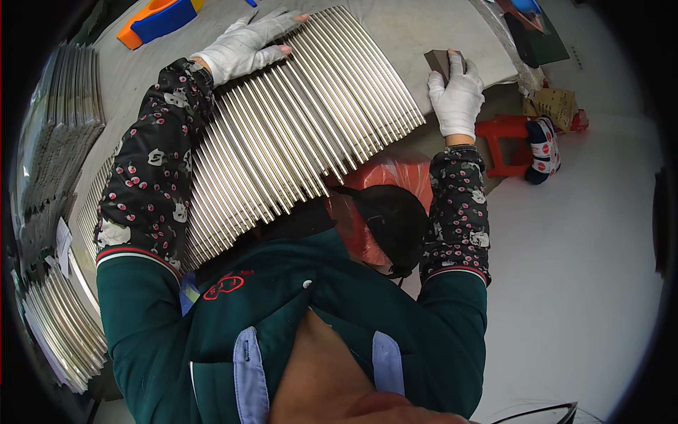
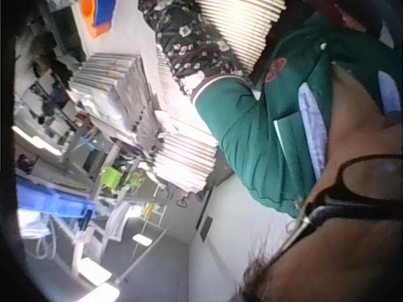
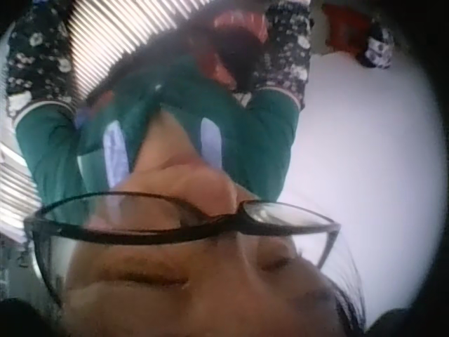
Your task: The person is arranging, inspecting, and stacking thin metal strips at a workbench, using a block to press them flat and then packaging them.
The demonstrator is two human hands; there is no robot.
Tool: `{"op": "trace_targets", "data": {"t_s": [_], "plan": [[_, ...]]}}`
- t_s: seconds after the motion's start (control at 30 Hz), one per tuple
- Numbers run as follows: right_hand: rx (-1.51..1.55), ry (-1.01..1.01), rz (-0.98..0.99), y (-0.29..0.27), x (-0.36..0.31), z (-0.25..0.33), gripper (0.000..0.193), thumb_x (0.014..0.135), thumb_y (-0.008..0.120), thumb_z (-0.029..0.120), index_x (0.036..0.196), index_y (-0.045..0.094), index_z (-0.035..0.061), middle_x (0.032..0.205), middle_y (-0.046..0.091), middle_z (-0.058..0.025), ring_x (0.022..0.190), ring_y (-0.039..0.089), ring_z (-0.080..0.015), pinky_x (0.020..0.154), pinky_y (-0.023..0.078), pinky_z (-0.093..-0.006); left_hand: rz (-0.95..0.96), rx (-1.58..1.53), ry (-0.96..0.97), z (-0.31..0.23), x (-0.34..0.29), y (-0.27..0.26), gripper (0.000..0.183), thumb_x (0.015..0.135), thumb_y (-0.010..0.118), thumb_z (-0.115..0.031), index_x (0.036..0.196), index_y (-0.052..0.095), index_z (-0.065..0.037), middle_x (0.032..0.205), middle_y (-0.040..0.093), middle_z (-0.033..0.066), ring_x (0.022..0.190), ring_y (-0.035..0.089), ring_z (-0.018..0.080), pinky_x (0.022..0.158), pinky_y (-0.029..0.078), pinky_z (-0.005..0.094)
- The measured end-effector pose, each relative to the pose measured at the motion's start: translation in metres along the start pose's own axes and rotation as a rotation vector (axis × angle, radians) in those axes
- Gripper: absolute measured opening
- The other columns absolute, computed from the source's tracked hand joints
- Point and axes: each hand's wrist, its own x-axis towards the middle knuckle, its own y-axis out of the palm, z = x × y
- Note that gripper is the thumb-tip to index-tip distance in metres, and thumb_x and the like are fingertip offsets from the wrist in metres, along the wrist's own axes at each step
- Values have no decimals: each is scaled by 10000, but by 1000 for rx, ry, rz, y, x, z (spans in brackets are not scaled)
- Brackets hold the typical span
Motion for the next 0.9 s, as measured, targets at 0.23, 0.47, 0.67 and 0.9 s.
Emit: {"op": "trace_targets", "data": {"t_s": [0.23, 0.47, 0.67, 0.9], "plan": [[29, -18, 8, -2, 1, 9, 531, 801, 660, 333, 1299, 574, 173, 1267, 539, -190, 1107, 564, -377, 919, 486, -500, -92, -130, 117, 29, -8, 16, 691, 946, 410, -564, 1525, 245, -225, 1560, 308, 19, 1462, 216, 248, 1185, 135, 568], [-21, -25, -27, 1, -6, 13, 523, 796, 658, 339, 1285, 579, 169, 1221, 564, -184, 1075, 585, -378, 890, 509, -495, 26, -497, 58, -25, -31, -40, 720, 998, 456, -412, 1517, 170, -4, 1549, 234, 239, 1441, 243, 334, 1179, 196, 358], [-22, -48, -48, 5, -8, 15, 515, 791, 653, 337, 1274, 590, 169, 1208, 574, -191, 1061, 596, -382, 872, 514, -507, -45, -466, -24, -25, -49, -48, 712, 998, 458, -403, 1521, 163, -20, 1545, 257, 225, 1431, 276, 328, 1178, 209, 370], [-15, -59, -76, 10, -9, 18, 515, 782, 646, 346, 1263, 599, 168, 1192, 579, -206, 1042, 601, -388, 858, 514, -510, -26, 201, 217, -16, -63, -28, 646, 945, 496, -424, 1438, 377, -23, 1459, 350, 282, 1290, 411, 450, 1070, 341, 496]]}}
